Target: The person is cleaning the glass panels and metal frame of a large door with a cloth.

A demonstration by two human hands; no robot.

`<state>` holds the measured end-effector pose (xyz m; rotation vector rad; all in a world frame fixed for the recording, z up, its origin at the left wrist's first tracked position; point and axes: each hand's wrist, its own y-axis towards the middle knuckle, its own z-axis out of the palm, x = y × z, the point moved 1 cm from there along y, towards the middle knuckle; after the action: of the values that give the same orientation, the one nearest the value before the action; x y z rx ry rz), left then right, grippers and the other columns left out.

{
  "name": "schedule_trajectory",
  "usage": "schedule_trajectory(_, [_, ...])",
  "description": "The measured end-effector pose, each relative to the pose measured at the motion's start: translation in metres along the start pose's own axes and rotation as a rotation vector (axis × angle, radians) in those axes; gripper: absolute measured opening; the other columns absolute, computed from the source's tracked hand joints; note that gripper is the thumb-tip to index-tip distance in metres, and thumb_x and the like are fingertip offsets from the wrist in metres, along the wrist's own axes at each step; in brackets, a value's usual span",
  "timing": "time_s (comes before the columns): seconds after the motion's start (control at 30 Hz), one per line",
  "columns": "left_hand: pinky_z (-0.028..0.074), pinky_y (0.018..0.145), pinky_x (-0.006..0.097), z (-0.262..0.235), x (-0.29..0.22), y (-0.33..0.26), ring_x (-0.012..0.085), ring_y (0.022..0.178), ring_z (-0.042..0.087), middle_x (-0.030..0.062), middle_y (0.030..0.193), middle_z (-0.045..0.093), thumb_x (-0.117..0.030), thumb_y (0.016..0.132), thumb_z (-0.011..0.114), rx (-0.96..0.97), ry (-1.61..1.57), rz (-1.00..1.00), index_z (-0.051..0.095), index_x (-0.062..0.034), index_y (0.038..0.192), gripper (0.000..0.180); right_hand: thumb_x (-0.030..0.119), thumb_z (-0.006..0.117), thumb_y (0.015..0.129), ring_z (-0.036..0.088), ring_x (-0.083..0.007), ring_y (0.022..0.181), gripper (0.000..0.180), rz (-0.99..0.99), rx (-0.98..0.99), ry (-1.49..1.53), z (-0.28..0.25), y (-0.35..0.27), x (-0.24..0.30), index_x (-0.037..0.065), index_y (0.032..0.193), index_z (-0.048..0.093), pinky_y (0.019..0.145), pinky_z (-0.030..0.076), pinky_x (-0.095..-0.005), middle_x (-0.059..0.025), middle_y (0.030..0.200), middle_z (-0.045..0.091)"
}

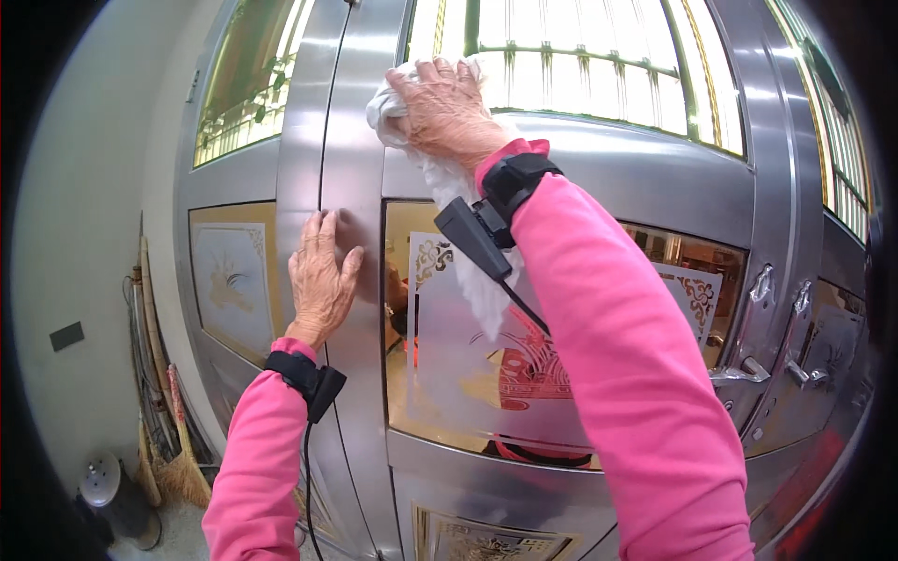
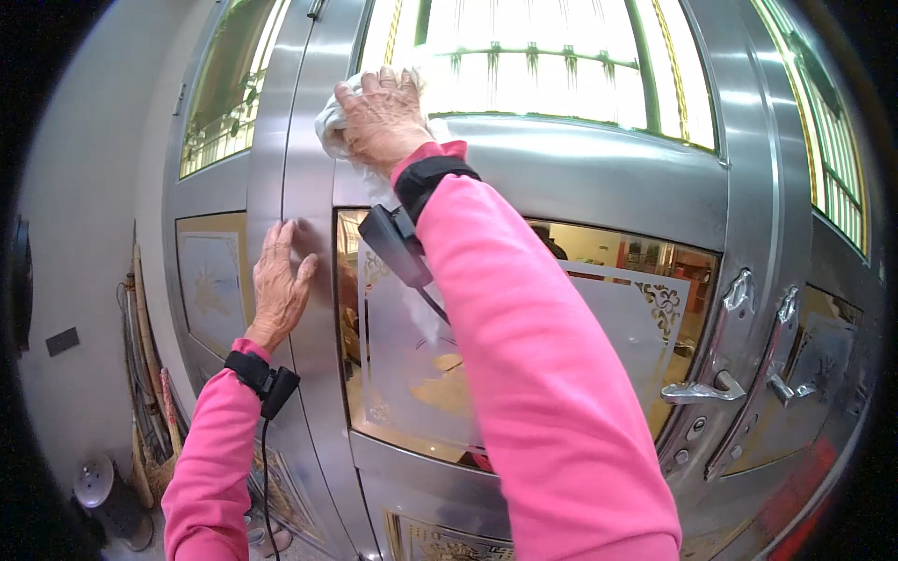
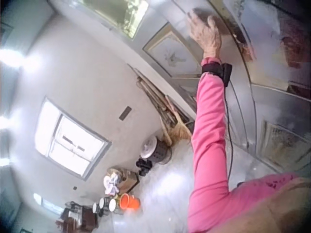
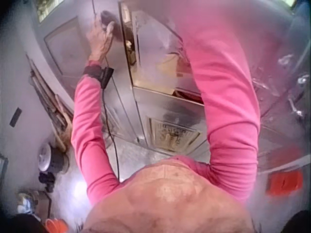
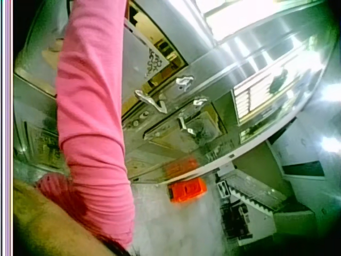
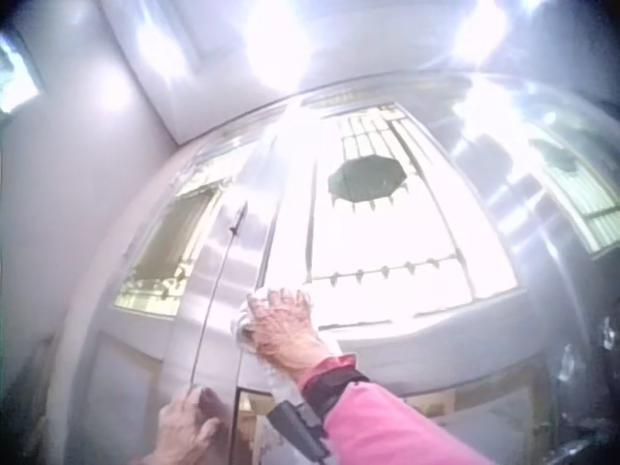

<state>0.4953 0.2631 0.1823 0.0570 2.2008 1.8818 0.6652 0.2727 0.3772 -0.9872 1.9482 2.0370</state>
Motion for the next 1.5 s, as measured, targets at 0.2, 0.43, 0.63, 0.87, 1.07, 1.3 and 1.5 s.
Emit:
schedule_trajectory(0.2, [0.028, 0.104, 0.041, 0.039, 0.008, 0.000, 0.0321, 0.127, 0.036, 0.0204, 0.135, 0.040, -0.017, 0.082, 0.053, -0.132, -0.184, 0.095, 0.046, -0.0041, 0.129, 0.049, 0.036, 0.063, 0.071, 0.054, -0.0302, 0.096, 0.049, 0.009, -0.169, -0.036, 0.002, -0.023, -0.002, 0.011, 0.113, 0.059, 0.085, 0.037, -0.0473, -0.0151, 0.097, 0.058])
schedule_trajectory(0.43, [0.024, 0.103, 0.041, 0.049, -0.013, -0.021, 0.0295, 0.129, 0.033, 0.0150, 0.139, 0.037, -0.025, 0.093, 0.042, -0.244, -0.590, -0.015, 0.039, -0.0043, 0.134, 0.046, 0.023, 0.051, 0.078, 0.049, -0.0352, 0.107, 0.036, -0.102, -0.335, 0.033, 0.004, -0.092, 0.031, 0.007, 0.111, 0.054, 0.096, 0.033, -0.0504, -0.0212, 0.106, 0.053])
schedule_trajectory(0.63, [0.020, 0.107, 0.041, 0.020, -0.110, -0.076, 0.0292, 0.130, 0.029, 0.0137, 0.140, 0.035, -0.042, 0.094, 0.037, -0.160, -0.933, 0.177, 0.035, 0.0016, 0.134, 0.060, 0.019, 0.059, 0.071, 0.053, -0.0318, 0.089, 0.043, -0.014, 0.162, 0.302, -0.058, -0.213, 0.062, 0.004, 0.111, 0.050, 0.077, 0.041, -0.0453, -0.0180, 0.095, 0.053])
schedule_trajectory(0.87, [0.026, 0.105, 0.042, -0.017, -0.294, -0.169, 0.0296, 0.129, 0.030, 0.0158, 0.141, 0.025, -0.051, 0.068, 0.067, 0.273, -1.914, -0.019, 0.010, -0.0028, 0.141, 0.104, 0.005, 0.048, 0.079, 0.056, -0.0321, 0.093, 0.041, 0.800, 0.307, 0.722, -0.253, -0.285, 0.021, -0.003, 0.119, 0.044, 0.080, 0.045, -0.0391, -0.0225, 0.106, 0.055])
schedule_trajectory(1.07, [0.032, 0.101, 0.037, -0.120, -0.524, -0.230, 0.0225, 0.120, 0.039, 0.0077, 0.131, 0.035, -0.010, 0.061, 0.075, 0.985, -2.426, -0.282, 0.017, -0.0086, 0.140, 0.097, 0.013, 0.047, 0.085, 0.049, -0.0169, 0.108, 0.047, 1.354, 0.280, 0.665, -0.453, -0.390, -0.055, 0.003, 0.130, 0.040, 0.092, 0.039, -0.0301, -0.0099, 0.118, 0.053])
schedule_trajectory(1.3, [0.039, 0.096, 0.035, -0.192, -0.717, -0.294, 0.0194, 0.111, 0.047, 0.0053, 0.117, 0.045, 0.014, 0.053, 0.058, 1.642, -2.813, -0.088, 0.026, -0.0084, 0.135, 0.091, 0.025, 0.052, 0.086, 0.047, -0.0194, 0.110, 0.061, 1.665, 0.522, 0.268, -0.667, -0.447, -0.093, 0.005, 0.139, 0.027, 0.093, 0.037, -0.0303, -0.0108, 0.121, 0.048])
schedule_trajectory(1.5, [0.036, 0.099, 0.038, -0.122, -0.870, -0.334, 0.0252, 0.116, 0.045, 0.0115, 0.132, 0.041, 0.001, 0.058, 0.058, 0.912, -2.826, -0.231, 0.026, -0.0009, 0.138, 0.087, 0.031, 0.054, 0.088, 0.056, -0.0293, 0.095, 0.061, 1.725, 0.740, -0.289, -0.771, -0.491, -0.113, 0.000, 0.134, 0.031, 0.082, 0.044, -0.0376, -0.0211, 0.109, 0.053])
